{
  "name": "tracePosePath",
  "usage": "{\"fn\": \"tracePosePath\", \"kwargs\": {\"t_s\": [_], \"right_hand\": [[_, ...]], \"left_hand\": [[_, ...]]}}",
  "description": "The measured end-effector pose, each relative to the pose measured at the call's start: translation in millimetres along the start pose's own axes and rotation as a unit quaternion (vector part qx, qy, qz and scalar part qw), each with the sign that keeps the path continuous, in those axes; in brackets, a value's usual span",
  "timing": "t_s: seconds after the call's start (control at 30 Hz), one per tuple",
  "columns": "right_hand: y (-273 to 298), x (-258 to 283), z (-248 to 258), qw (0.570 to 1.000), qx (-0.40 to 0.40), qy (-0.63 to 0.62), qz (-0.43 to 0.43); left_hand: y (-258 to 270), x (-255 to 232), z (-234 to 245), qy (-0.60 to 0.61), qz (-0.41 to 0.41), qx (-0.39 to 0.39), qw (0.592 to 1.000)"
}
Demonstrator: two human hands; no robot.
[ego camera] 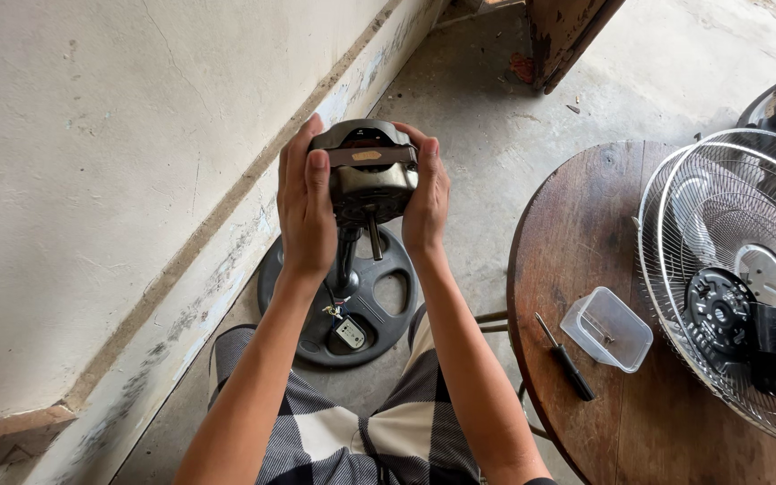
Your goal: The person reassembles an electric fan by securing the motor housing with a screwdriver, then fitting the rear motor cover and a black plastic control panel onto the motor assembly. The person uses a screwdriver to tighten a screw and aligns the plastic parts by hand.
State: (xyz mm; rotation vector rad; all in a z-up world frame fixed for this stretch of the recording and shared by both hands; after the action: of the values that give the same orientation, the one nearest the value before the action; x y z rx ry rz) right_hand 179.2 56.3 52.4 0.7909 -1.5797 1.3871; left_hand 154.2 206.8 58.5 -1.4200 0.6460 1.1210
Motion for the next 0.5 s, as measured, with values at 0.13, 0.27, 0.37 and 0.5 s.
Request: {"fn": "tracePosePath", "kwargs": {"t_s": [0.13, 0.27, 0.37, 0.5], "right_hand": [[17.5, 7.3, 0.4, 0.999, 0.027, 0.018, -0.005], [38.9, 10.5, 3.1, 0.998, 0.039, 0.044, -0.011], [55.1, 12.6, 6.0, 0.998, 0.047, 0.012, -0.034], [70.3, 16.3, 11.4, 0.997, 0.063, -0.019, -0.038]], "left_hand": [[17.2, -8.2, 2.6, -0.021, -0.024, 0.018, 0.999], [42.6, -14.9, 5.8, -0.054, -0.001, 0.045, 0.998], [56.2, -20.9, 8.1, -0.035, 0.012, 0.044, 0.998], [68.3, -28.3, 14.9, -0.004, 0.055, 0.046, 0.997]]}}
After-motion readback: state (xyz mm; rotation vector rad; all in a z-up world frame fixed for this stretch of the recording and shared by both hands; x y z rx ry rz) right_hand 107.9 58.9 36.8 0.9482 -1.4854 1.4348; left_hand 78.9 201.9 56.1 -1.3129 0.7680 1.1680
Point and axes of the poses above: each hand's wrist, its own y-axis away from the middle knuckle, its own z-axis out of the back of the hand, x = y × z, the point moved 1 cm from there along -y, towards the middle knuckle, and after that the axes turned 5 degrees about -y, right-handed, at the moved point
